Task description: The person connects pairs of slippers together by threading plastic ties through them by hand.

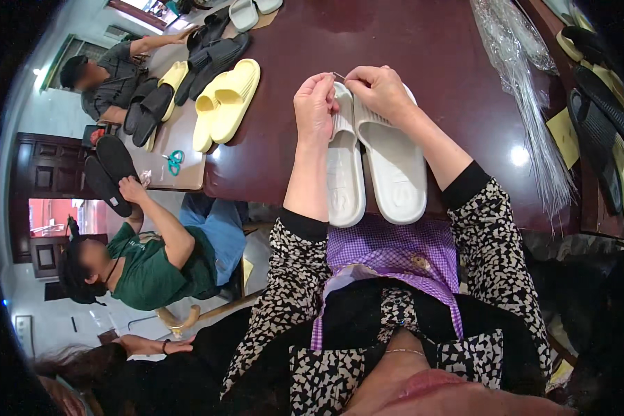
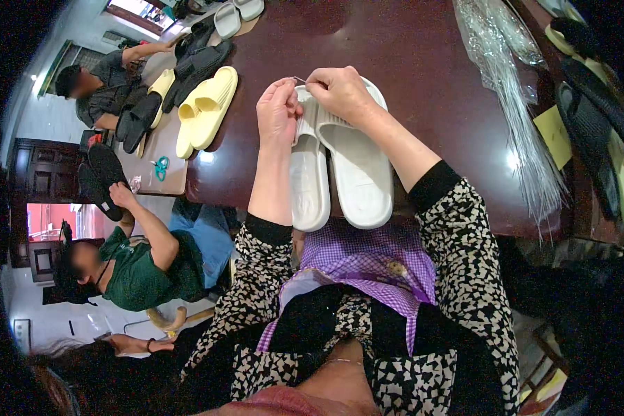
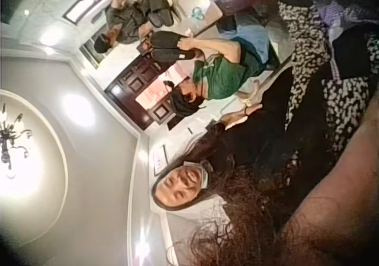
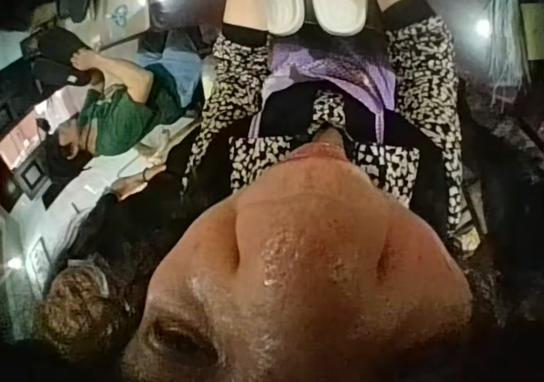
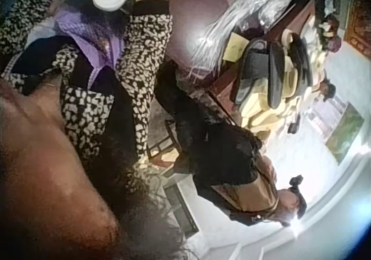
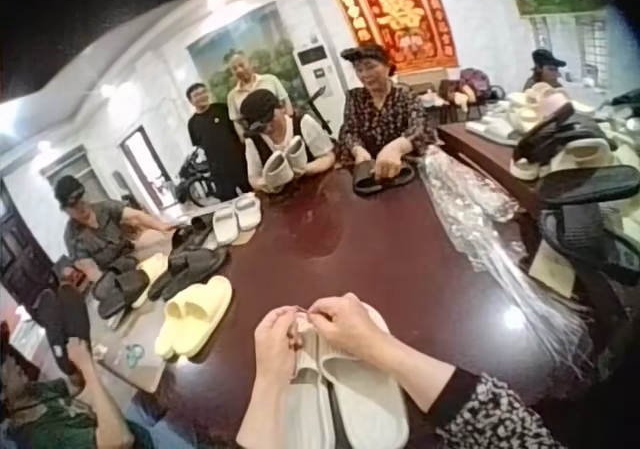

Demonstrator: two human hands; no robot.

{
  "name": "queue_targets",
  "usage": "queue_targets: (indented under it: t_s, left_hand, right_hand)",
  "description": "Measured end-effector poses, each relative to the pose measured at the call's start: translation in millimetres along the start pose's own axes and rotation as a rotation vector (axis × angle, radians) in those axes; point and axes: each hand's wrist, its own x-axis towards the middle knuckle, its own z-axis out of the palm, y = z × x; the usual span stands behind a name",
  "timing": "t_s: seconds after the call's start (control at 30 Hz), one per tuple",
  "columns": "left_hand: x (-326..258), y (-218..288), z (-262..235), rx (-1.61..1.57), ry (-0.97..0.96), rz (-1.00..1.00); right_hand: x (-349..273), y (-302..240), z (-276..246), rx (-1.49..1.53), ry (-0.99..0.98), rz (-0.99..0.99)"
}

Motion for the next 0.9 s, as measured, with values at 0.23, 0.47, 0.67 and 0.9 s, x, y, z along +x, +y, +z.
queue_targets:
  t_s: [0.23, 0.47, 0.67, 0.9]
  left_hand:
    - [0.8, -0.5, -2.5, 0.015, -0.029, -0.011]
    - [2.3, -0.4, -1.8, 0.009, -0.037, -0.016]
    - [2.6, -1.7, 2.0, 0.004, -0.035, -0.019]
    - [1.0, -2.1, -0.7, 0.066, 0.024, 0.025]
  right_hand:
    - [-0.2, 3.7, 2.3, -0.076, 0.017, -0.129]
    - [1.3, 4.5, 2.7, -0.037, 0.036, -0.129]
    - [2.7, 7.3, -0.8, -0.091, 0.038, -0.191]
    - [4.9, 4.8, 6.9, 0.018, 0.063, -0.182]
